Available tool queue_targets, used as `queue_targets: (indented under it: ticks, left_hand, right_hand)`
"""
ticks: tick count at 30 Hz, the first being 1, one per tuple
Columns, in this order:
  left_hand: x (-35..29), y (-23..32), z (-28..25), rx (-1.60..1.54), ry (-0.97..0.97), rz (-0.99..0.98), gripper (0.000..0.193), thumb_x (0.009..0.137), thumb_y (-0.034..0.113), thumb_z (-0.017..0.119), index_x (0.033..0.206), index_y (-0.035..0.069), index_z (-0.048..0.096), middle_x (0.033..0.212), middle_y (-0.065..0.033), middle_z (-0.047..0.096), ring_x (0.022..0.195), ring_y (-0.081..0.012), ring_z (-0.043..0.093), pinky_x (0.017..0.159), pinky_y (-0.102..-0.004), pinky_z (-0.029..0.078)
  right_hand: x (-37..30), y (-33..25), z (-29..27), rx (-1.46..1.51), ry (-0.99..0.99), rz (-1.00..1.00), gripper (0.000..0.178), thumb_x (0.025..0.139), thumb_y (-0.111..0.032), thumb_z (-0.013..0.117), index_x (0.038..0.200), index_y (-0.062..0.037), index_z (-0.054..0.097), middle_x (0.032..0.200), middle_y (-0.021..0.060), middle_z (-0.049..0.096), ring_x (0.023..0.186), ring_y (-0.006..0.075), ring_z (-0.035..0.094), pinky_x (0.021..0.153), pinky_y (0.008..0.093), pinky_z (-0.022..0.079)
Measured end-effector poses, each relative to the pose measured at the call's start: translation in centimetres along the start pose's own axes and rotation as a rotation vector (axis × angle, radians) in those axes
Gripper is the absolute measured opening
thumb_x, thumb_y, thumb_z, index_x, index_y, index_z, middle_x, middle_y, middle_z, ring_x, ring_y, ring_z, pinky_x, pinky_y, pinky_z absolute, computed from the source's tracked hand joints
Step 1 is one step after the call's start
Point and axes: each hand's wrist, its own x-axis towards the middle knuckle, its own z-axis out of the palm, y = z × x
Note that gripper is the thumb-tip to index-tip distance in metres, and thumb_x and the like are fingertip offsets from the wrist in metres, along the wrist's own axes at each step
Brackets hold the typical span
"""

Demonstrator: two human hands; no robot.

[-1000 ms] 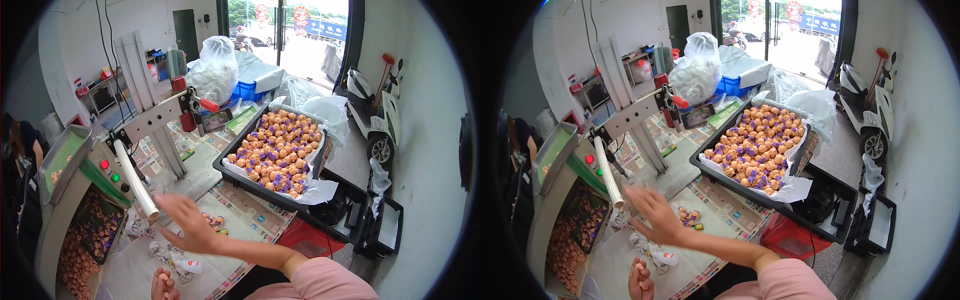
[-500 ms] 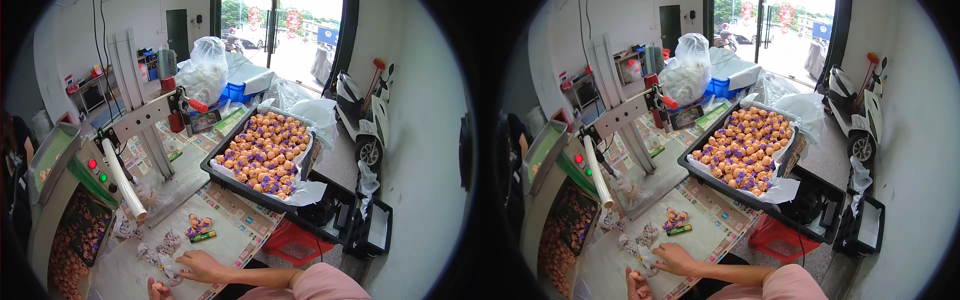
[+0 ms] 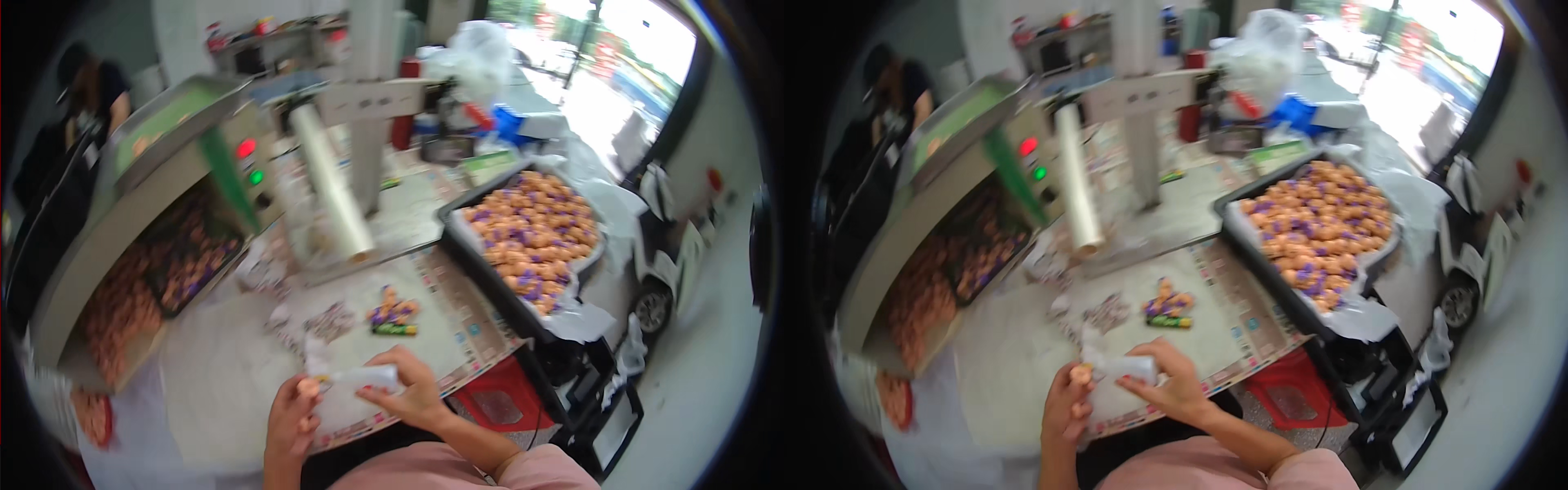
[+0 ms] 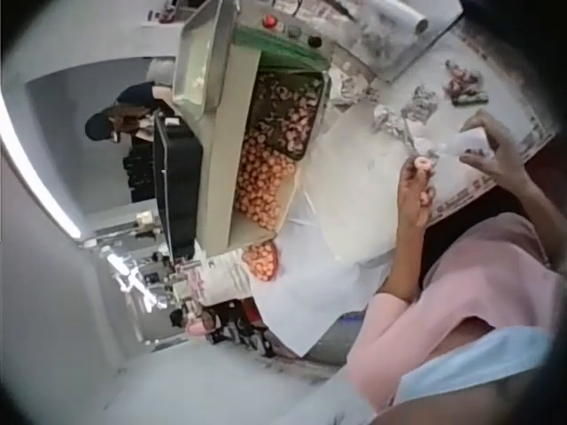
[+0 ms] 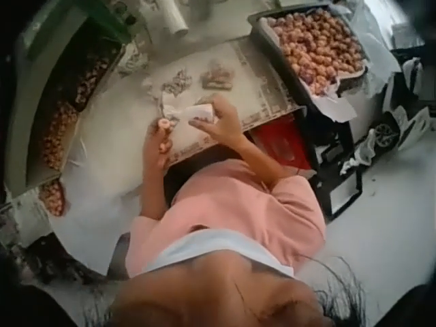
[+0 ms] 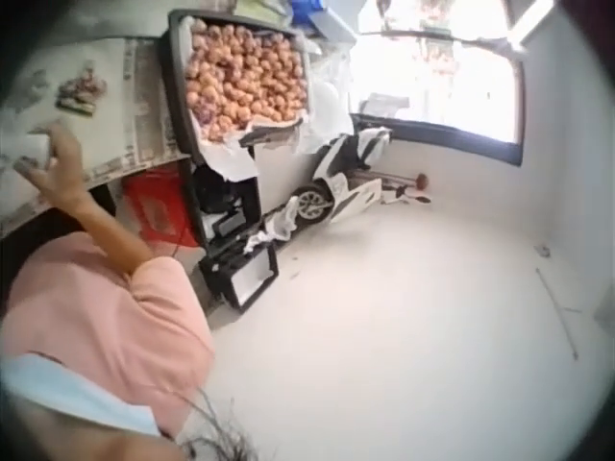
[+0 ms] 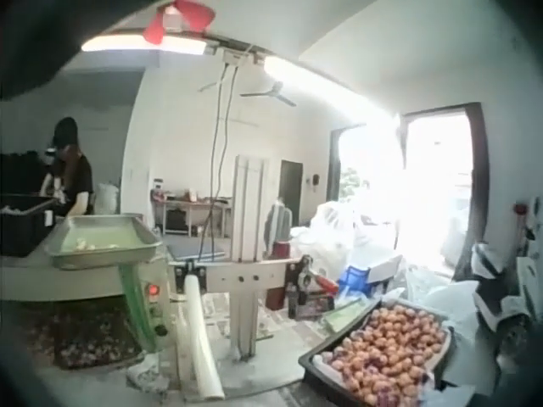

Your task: Assembling small doll components and applying glue or paint in a factory setting.

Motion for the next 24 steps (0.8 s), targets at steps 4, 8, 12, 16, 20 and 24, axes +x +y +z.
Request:
queue_targets:
  ticks: [4, 8, 12, 16, 20, 24]
  left_hand:
    - [0.6, 1.2, -2.3, -0.054, -0.158, 0.052, 0.038, 0.091, 0.007, 0.064, 0.127, 0.009, 0.051, 0.113, -0.0056, 0.06, 0.098, -0.0122, 0.06, 0.057, -0.0205, 0.048]
    - [0.8, 1.6, -4.5, -0.129, -0.15, 0.054, 0.036, 0.092, 0.009, 0.064, 0.126, 0.01, 0.052, 0.11, -0.0046, 0.059, 0.097, -0.0105, 0.061, 0.055, -0.0181, 0.046]
    - [0.0, 1.7, -5.2, -0.137, -0.18, 0.062, 0.035, 0.092, 0.01, 0.064, 0.125, 0.009, 0.053, 0.111, -0.0048, 0.059, 0.096, -0.0116, 0.062, 0.056, -0.0204, 0.049]
    - [-0.1, 2.0, -5.0, -0.14, -0.199, 0.058, 0.035, 0.092, 0.01, 0.064, 0.125, 0.008, 0.053, 0.11, -0.0054, 0.059, 0.093, -0.0117, 0.062, 0.055, -0.0207, 0.05]
    - [0.4, 2.2, -5.1, -0.151, -0.206, 0.056, 0.035, 0.092, 0.01, 0.063, 0.125, 0.008, 0.053, 0.109, -0.0059, 0.06, 0.092, -0.0117, 0.062, 0.056, -0.0208, 0.05]
    - [0.6, 2.4, -5.2, -0.14, -0.19, 0.047, 0.035, 0.092, 0.009, 0.063, 0.125, 0.007, 0.053, 0.108, -0.0063, 0.06, 0.092, -0.0119, 0.062, 0.055, -0.021, 0.05]
  right_hand:
    - [-0.2, -0.6, 2.8, -0.03, 0.042, 0.042, 0.032, 0.07, -0.007, 0.083, 0.095, -0.0017, 0.064, 0.089, 0.0055, 0.055, 0.077, 0.0133, 0.054, 0.068, 0.0263, 0.045]
    - [-0.1, 0.3, 5.5, -0.04, 0.04, -0.051, 0.033, 0.069, -0.011, 0.085, 0.094, -0.0027, 0.066, 0.083, 0.0076, 0.059, 0.072, 0.0185, 0.056, 0.061, 0.0302, 0.045]
    - [-0.4, -0.4, 6.4, -0.117, 0.003, -0.099, 0.037, 0.07, -0.018, 0.086, 0.096, -0.0005, 0.064, 0.085, 0.0057, 0.055, 0.075, 0.0159, 0.054, 0.065, 0.0269, 0.042]
    - [-0.2, -0.5, 6.8, -0.15, -0.012, -0.103, 0.039, 0.069, -0.019, 0.086, 0.096, -0.0005, 0.065, 0.083, 0.0061, 0.057, 0.075, 0.0163, 0.054, 0.065, 0.0273, 0.043]
    - [0.2, -0.4, 7.2, -0.13, -0.015, -0.096, 0.038, 0.069, -0.017, 0.086, 0.095, -0.0004, 0.065, 0.083, 0.0064, 0.057, 0.074, 0.0165, 0.054, 0.064, 0.0277, 0.043]
    - [0.5, -0.3, 7.4, -0.157, -0.003, -0.09, 0.038, 0.068, -0.016, 0.086, 0.095, -0.0001, 0.065, 0.083, 0.0068, 0.057, 0.073, 0.0169, 0.055, 0.063, 0.0278, 0.044]
